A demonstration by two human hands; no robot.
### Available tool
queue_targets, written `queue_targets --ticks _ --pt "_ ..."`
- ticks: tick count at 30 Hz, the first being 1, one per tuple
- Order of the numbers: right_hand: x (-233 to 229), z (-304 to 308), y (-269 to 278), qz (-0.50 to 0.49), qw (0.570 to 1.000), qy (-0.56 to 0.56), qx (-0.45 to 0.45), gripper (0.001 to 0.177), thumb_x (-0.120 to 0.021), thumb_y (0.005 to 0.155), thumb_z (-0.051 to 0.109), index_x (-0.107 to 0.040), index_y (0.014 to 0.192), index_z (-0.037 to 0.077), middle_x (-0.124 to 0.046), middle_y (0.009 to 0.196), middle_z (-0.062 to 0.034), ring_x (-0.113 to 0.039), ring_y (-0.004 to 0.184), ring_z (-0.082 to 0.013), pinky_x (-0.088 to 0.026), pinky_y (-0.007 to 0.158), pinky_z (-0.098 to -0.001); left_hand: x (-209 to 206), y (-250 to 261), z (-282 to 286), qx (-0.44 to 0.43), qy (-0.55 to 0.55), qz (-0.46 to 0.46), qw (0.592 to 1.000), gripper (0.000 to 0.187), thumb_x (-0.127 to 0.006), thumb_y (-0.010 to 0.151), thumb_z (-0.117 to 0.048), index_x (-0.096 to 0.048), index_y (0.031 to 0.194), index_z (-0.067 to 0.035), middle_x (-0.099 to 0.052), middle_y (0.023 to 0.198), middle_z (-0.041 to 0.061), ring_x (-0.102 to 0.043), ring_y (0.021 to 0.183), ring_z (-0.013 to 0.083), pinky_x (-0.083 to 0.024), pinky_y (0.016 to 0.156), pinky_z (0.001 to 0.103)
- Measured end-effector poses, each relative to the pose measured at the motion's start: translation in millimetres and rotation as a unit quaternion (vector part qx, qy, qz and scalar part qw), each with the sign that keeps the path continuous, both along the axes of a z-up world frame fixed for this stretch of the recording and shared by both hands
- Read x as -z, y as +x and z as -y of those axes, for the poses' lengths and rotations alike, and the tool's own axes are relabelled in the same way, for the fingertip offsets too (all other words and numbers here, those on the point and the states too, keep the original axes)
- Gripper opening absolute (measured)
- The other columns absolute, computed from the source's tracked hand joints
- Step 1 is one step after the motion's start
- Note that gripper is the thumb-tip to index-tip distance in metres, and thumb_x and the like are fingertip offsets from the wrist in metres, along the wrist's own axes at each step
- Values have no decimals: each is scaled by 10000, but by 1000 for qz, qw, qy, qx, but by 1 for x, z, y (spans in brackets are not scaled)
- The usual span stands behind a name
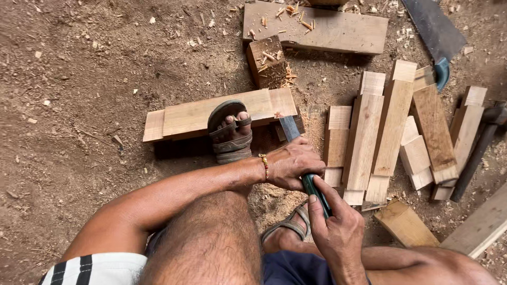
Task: The person chisels a piece of wood using a chisel and a hammer while sitting on the ground, removing wood chips to shape the material.
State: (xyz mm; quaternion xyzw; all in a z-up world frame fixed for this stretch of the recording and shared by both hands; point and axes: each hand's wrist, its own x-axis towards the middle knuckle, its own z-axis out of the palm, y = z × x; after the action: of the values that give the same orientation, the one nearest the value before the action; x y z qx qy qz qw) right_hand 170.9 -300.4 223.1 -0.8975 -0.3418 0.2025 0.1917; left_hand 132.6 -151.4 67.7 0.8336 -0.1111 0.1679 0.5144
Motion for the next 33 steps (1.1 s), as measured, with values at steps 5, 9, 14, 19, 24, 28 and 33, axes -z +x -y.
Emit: queue_targets --ticks 5,9,14,19,24,28,33 --pt "-2 3 3 -14 1000 -8 -3 374 -724 883 219 -728 1253 172 -782 954 -159 -791 817 -276 -599 695 -380 1 -8 -3 -5 -22 -5 1000 250 -752 811 -344 -629 956 -181 -625 848 0 -619 882 248 -365 923 453" --pt "0 -1 1 -3 1000 13 -21 367 -719 887 204 -725 1250 150 -781 1005 -164 -785 860 -286 -603 721 -383 -1 -12 1 -6 -27 -3 1000 234 -739 829 -330 -623 974 -186 -612 881 1 -627 918 241 -367 931 449" --pt "0 1 -6 17 998 39 -48 361 -707 905 192 -713 1259 119 -774 1053 -171 -779 916 -295 -605 755 -381 -1 -12 -5 3 -11 7 1000 222 -739 819 -330 -637 961 -193 -609 872 -1 -616 915 233 -357 934 445" --pt "1 3 -6 -1 999 2 -33 373 -707 904 202 -713 1269 126 -783 1037 -162 -790 869 -271 -613 712 -375 -1 -13 -8 23 -35 -14 999 211 -744 839 -344 -650 964 -202 -618 861 -15 -603 886 219 -347 954 445" --pt "2 1 -5 -4 999 -1 -32 381 -703 906 201 -708 1280 129 -786 1011 -157 -794 838 -258 -617 699 -369 1 -12 -6 13 -24 -4 1000 208 -732 829 -328 -641 963 -198 -616 853 -22 -605 878 217 -345 951 446" --pt "1 -1 -6 -8 999 1 -31 384 -701 904 194 -707 1282 126 -786 1026 -160 -794 854 -257 -618 699 -366 3 -14 -4 11 -23 -9 1000 194 -720 829 -322 -635 954 -202 -613 851 -18 -605 868 219 -350 950 441" --pt "2 -4 -6 3 999 -1 -49 379 -706 892 192 -709 1265 123 -787 1026 -159 -793 831 -256 -628 701 -367 4 -15 -11 24 -40 6 999 204 -713 848 -335 -610 946 -188 -604 843 -8 -589 852 238 -342 920 443"
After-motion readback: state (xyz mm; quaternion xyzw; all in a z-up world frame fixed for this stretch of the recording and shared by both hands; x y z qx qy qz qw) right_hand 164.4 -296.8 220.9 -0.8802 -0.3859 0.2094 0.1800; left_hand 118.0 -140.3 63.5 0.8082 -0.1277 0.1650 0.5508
